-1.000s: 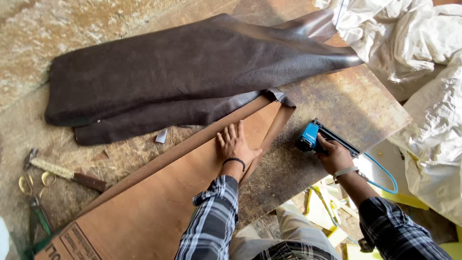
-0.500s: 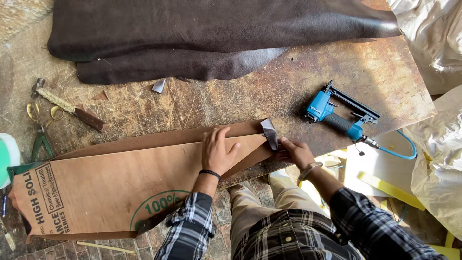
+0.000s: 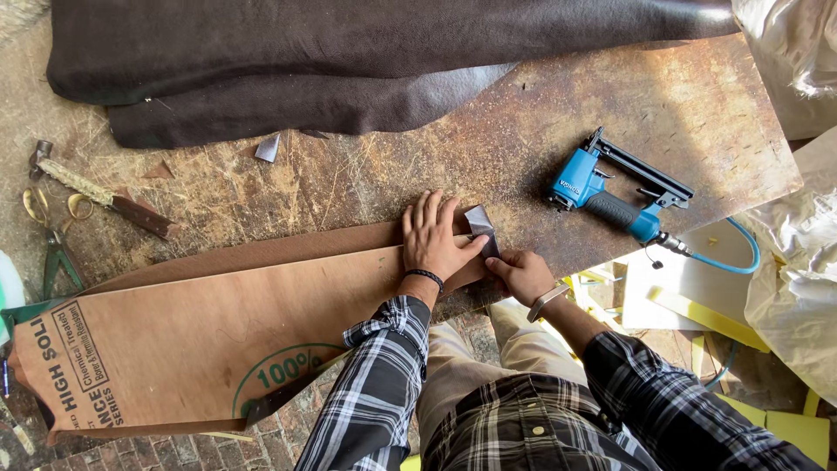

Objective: The person staples brown fabric onto a wooden board using a pneumatic staple gun. They repeatedly pull the fabric taut, staple along the edges, and trim excess material with scissors.

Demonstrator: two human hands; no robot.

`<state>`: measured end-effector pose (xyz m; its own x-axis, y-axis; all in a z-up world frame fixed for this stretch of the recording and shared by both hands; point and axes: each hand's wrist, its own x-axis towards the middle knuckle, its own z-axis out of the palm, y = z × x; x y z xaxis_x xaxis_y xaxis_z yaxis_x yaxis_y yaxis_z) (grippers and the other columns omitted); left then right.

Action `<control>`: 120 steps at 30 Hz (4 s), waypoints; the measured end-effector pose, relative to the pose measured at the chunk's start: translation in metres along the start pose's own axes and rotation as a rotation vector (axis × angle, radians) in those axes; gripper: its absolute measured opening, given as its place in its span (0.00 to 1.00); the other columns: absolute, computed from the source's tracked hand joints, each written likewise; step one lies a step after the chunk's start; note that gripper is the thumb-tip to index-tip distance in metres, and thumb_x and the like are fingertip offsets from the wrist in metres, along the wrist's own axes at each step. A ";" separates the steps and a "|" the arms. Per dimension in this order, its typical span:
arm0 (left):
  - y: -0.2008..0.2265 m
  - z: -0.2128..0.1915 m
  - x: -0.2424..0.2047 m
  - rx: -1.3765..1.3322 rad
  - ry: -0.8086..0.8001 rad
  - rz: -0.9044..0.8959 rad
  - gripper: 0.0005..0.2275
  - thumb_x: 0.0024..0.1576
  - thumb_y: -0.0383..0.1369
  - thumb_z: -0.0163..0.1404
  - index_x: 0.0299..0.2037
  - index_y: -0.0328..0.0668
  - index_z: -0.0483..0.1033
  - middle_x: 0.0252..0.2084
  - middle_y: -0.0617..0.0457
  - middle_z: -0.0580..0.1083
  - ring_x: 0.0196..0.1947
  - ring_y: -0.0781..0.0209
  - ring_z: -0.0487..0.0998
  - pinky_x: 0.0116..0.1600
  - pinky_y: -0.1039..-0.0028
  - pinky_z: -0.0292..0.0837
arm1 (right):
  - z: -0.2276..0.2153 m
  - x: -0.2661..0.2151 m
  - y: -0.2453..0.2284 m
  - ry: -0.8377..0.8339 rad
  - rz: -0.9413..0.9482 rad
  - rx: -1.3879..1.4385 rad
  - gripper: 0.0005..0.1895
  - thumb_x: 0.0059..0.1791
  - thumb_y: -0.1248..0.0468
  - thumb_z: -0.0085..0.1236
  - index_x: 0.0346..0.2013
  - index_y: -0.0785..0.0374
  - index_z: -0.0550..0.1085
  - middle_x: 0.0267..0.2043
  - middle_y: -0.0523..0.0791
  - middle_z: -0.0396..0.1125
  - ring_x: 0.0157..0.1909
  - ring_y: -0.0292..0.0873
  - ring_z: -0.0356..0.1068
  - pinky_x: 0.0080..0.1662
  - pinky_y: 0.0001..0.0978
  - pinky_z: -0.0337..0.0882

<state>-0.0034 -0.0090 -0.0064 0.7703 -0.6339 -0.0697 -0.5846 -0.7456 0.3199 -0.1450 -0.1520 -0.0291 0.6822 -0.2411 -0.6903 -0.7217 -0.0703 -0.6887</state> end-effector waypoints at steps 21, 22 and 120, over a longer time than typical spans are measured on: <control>-0.014 0.004 0.000 -0.119 -0.178 0.126 0.12 0.52 0.42 0.57 0.40 0.46 0.78 0.44 0.53 0.74 0.48 0.55 0.74 0.54 0.62 0.64 | -0.006 0.051 -0.057 -0.137 0.208 0.252 0.14 0.50 0.58 0.63 0.29 0.68 0.79 0.19 0.46 0.67 0.17 0.39 0.60 0.22 0.34 0.59; -0.013 0.008 0.002 -0.143 -0.165 0.081 0.12 0.54 0.44 0.57 0.39 0.47 0.79 0.41 0.54 0.75 0.46 0.55 0.75 0.53 0.62 0.65 | -0.014 0.043 -0.055 -0.123 0.169 0.249 0.12 0.49 0.59 0.62 0.32 0.67 0.82 0.21 0.47 0.70 0.18 0.40 0.62 0.23 0.34 0.62; -0.458 -0.188 0.016 -0.983 0.470 -1.300 0.22 0.56 0.32 0.53 0.57 0.21 0.73 0.42 0.40 0.79 0.39 0.50 0.82 0.47 0.62 0.80 | 0.120 -0.011 -0.139 0.566 -0.590 -0.711 0.12 0.45 0.64 0.64 0.44 0.55 0.82 0.56 0.44 0.72 0.56 0.49 0.72 0.56 0.41 0.73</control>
<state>0.3249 0.3612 0.0231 0.6874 0.4951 -0.5314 0.6767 -0.1709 0.7162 -0.0387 -0.0237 0.0478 0.9226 -0.3842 0.0362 -0.3243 -0.8229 -0.4665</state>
